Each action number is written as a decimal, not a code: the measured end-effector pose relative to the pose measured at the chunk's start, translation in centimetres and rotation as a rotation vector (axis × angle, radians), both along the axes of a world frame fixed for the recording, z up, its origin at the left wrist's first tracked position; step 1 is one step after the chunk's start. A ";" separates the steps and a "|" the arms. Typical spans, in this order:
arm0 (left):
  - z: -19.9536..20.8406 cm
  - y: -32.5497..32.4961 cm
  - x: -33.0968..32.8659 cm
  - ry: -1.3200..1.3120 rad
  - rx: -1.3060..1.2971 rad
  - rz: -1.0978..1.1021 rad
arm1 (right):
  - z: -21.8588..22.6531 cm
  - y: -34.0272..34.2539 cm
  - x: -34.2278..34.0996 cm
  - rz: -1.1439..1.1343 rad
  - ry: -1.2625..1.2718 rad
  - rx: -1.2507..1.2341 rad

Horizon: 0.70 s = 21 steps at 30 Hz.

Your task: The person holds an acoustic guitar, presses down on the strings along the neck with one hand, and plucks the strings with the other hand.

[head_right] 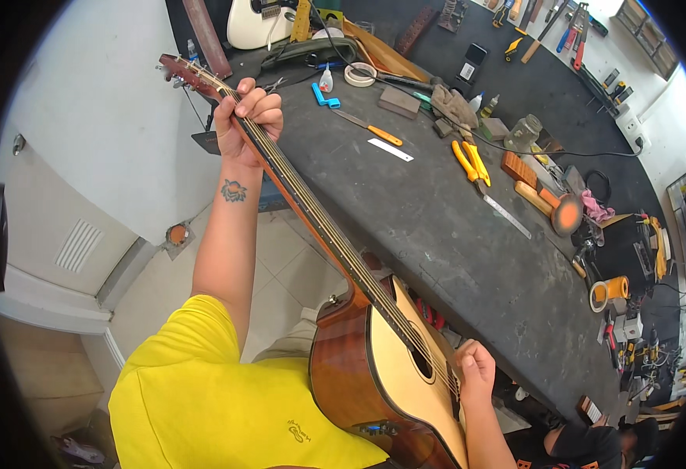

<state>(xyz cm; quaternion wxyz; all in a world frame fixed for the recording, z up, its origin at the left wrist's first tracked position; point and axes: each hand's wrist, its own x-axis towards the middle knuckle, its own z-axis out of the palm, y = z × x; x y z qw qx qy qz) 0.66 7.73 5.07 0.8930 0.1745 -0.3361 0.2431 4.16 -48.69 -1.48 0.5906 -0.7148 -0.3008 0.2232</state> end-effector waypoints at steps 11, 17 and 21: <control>-1.0 -7.3 -1.7 0.290 -0.009 0.161 | 0.4 -1.4 -0.4 0.044 -0.164 -0.202; -0.5 -7.5 -2.4 0.476 -0.098 0.151 | 0.7 2.0 -0.9 -0.138 -0.572 -0.225; -0.9 -7.1 -2.1 0.435 -0.111 0.181 | 0.9 0.3 0.3 0.105 -0.316 -0.183</control>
